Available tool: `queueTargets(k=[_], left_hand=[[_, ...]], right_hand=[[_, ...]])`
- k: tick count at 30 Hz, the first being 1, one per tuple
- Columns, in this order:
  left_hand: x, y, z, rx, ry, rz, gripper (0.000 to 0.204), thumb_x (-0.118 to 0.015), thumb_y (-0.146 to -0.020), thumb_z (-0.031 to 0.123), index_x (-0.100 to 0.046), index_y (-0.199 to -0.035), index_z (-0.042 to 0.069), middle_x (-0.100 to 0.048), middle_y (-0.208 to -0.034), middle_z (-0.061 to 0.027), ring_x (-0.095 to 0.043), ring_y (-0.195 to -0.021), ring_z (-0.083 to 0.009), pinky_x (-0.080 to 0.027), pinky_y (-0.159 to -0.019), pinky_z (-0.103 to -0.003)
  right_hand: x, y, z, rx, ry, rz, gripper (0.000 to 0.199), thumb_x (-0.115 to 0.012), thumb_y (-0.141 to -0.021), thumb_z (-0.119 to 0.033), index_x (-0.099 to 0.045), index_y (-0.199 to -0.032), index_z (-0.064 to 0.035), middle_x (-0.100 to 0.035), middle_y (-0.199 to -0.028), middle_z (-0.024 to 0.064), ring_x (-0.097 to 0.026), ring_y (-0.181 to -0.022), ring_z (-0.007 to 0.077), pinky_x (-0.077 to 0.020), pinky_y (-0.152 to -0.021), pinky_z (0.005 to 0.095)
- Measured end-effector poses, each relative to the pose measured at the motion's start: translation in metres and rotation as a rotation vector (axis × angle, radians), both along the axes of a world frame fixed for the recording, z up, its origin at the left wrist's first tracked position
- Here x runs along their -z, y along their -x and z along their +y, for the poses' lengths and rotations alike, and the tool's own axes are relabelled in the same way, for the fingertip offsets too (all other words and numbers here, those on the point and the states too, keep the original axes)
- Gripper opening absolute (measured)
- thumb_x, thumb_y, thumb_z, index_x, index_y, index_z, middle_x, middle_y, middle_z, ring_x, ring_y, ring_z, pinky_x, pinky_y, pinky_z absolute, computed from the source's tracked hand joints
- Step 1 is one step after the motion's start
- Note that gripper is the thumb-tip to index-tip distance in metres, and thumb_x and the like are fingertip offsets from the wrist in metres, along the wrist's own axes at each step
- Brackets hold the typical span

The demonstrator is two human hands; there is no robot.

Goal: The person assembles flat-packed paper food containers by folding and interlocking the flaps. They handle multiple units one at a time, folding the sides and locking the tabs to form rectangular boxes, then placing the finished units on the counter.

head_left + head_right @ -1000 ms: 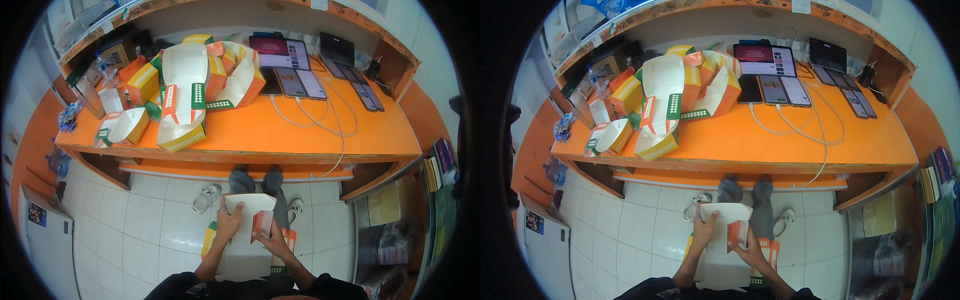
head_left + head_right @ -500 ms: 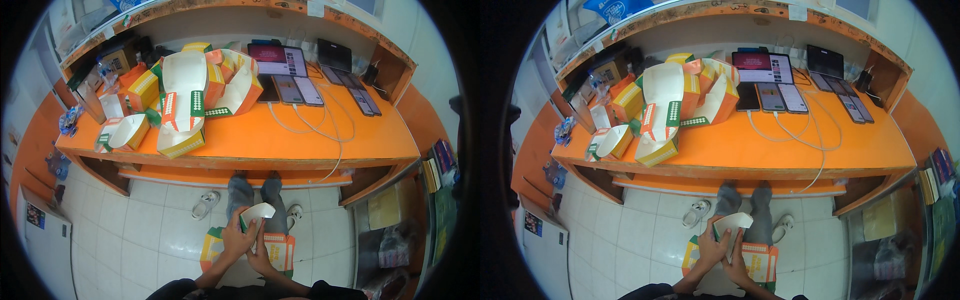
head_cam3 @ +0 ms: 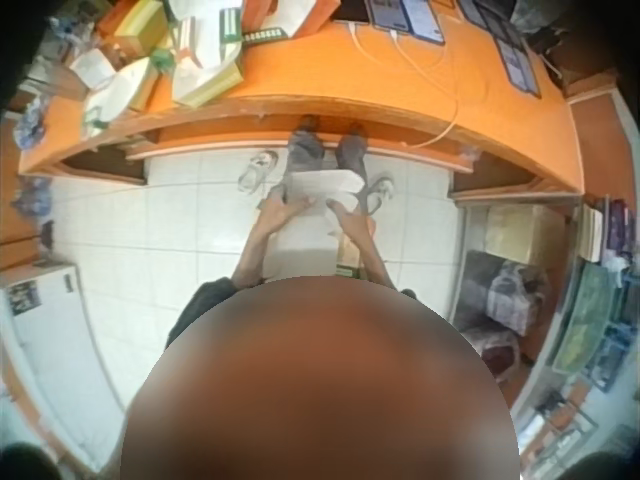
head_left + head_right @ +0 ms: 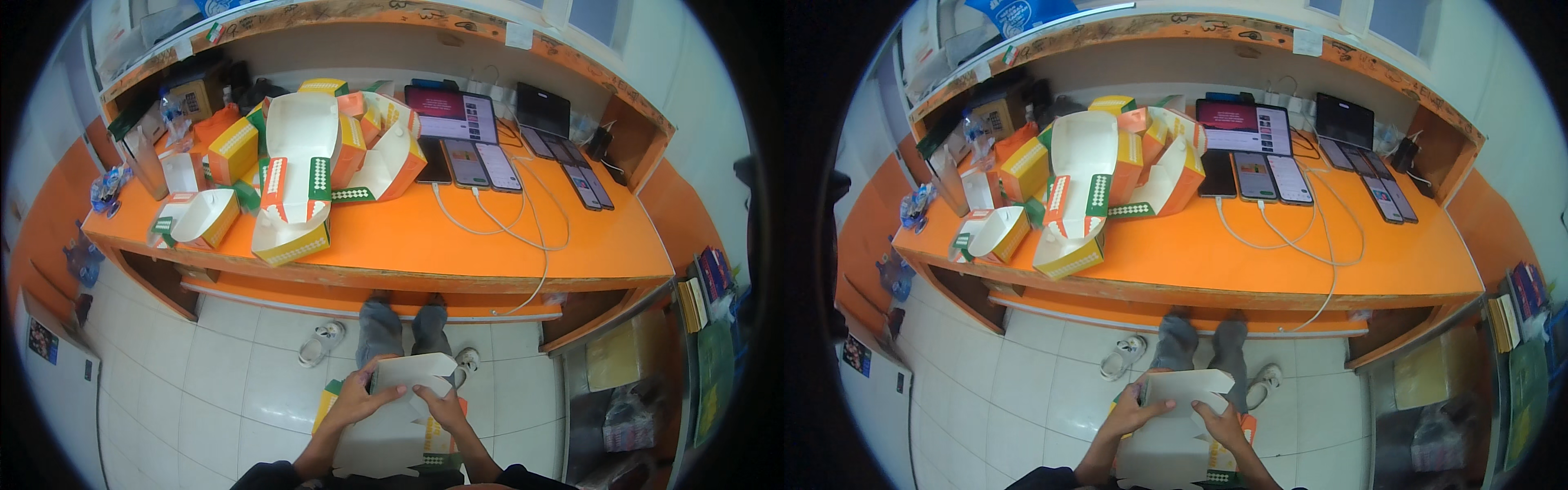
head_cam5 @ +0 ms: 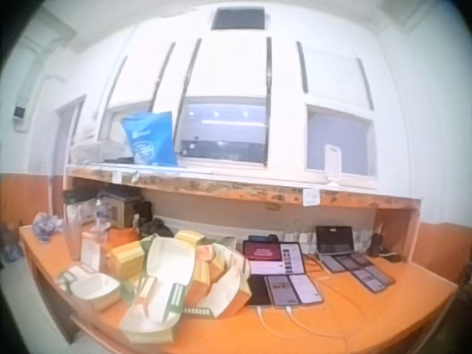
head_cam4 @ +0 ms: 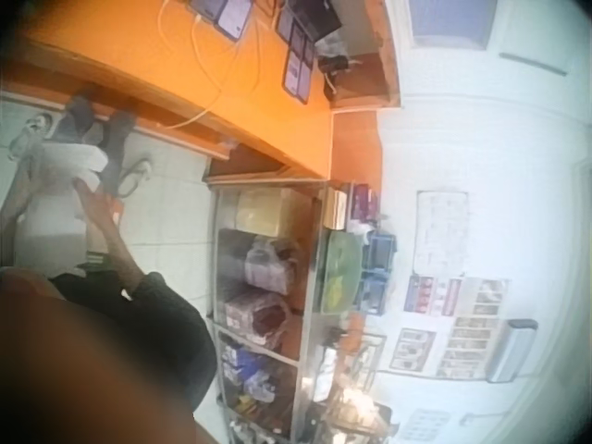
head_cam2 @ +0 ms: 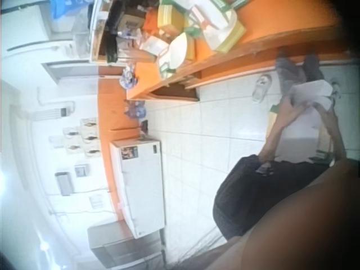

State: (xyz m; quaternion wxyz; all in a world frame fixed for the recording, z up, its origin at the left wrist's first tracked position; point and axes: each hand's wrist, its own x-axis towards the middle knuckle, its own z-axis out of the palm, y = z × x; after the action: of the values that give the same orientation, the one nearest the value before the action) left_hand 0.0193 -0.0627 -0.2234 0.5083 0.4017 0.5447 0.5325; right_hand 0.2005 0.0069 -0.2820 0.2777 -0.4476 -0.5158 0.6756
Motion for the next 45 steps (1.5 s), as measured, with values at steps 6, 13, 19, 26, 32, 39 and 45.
queueTargets(k=[6,13,19,26,32,39,45], left_hand=[[-0.011,0.015,-0.009,0.440,-0.075,-0.275,0.082,-0.076,-0.075,0.028,-0.027,-0.137,0.005,-0.045,-0.124,-0.0099,-0.043,-0.116,-0.0194,-0.034,-0.097,-0.030],[-0.015,0.018,-0.003,0.435,-0.022,0.042,0.080,-0.072,-0.079,0.027,-0.024,-0.139,0.004,-0.046,-0.127,-0.0157,-0.044,-0.116,-0.0223,-0.038,-0.095,-0.032],[-0.001,0.016,-0.004,0.349,0.394,0.306,0.077,-0.068,-0.079,0.041,-0.032,-0.131,-0.003,-0.059,-0.096,-0.0224,-0.060,-0.092,-0.0276,-0.047,-0.080,-0.032],[0.027,-0.002,-0.001,0.086,0.396,0.516,0.065,-0.059,-0.080,0.041,-0.036,-0.121,-0.003,-0.062,-0.081,-0.0272,-0.062,-0.072,-0.0433,-0.050,-0.071,-0.044],[0.043,-0.030,0.034,0.041,0.501,0.730,0.063,-0.055,-0.082,0.042,-0.034,-0.123,-0.001,-0.063,-0.084,-0.0285,-0.062,-0.079,-0.0451,-0.049,-0.074,-0.049],[0.081,0.000,0.017,-0.181,0.336,0.095,0.072,-0.068,-0.080,0.032,-0.036,-0.132,-0.006,-0.062,-0.101,-0.0205,-0.060,-0.096,-0.0251,-0.046,-0.084,-0.032],[0.074,-0.005,0.021,-0.074,0.331,0.099,0.086,-0.070,-0.075,0.049,-0.036,-0.130,-0.008,-0.061,-0.108,-0.0250,-0.060,-0.101,-0.0333,-0.046,-0.087,-0.037]], right_hand=[[0.002,-0.003,-0.009,0.263,0.083,0.184,0.022,-0.063,-0.075,-0.004,-0.060,-0.096,0.0015,-0.063,-0.090,0.0061,-0.059,-0.086,0.0154,-0.0450,-0.079,0.0281],[-0.009,-0.003,-0.012,0.250,-0.006,0.045,0.026,-0.066,-0.078,-0.007,-0.057,-0.101,0.0022,-0.063,-0.089,0.0068,-0.059,-0.085,0.0158,-0.0457,-0.078,0.0277],[-0.012,-0.018,-0.001,0.132,-0.059,0.024,0.022,-0.068,-0.082,-0.008,-0.057,-0.099,0.0007,-0.063,-0.089,0.0051,-0.057,-0.080,0.0101,-0.0459,-0.072,0.0241],[-0.006,-0.028,0.000,0.073,-0.081,-0.055,0.014,-0.067,-0.082,-0.005,-0.053,-0.083,-0.0041,-0.060,-0.074,0.0028,-0.055,-0.061,0.0077,-0.0460,-0.058,0.0217],[0.023,-0.002,0.012,0.089,0.142,0.154,0.011,-0.065,-0.084,-0.006,-0.055,-0.081,-0.0031,-0.057,-0.069,0.0029,-0.055,-0.056,0.0103,-0.0486,-0.051,0.0252],[0.051,-0.040,0.031,0.075,0.416,0.519,0.024,-0.048,-0.095,-0.023,-0.052,-0.115,-0.0088,-0.057,-0.091,0.0026,-0.054,-0.078,0.0099,-0.0466,-0.071,0.0255],[0.031,-0.018,0.004,-0.154,0.540,0.107,0.044,-0.055,-0.093,-0.022,-0.042,-0.133,-0.0073,-0.048,-0.124,0.0040,-0.046,-0.113,0.0151,-0.0393,-0.095,0.0340]])
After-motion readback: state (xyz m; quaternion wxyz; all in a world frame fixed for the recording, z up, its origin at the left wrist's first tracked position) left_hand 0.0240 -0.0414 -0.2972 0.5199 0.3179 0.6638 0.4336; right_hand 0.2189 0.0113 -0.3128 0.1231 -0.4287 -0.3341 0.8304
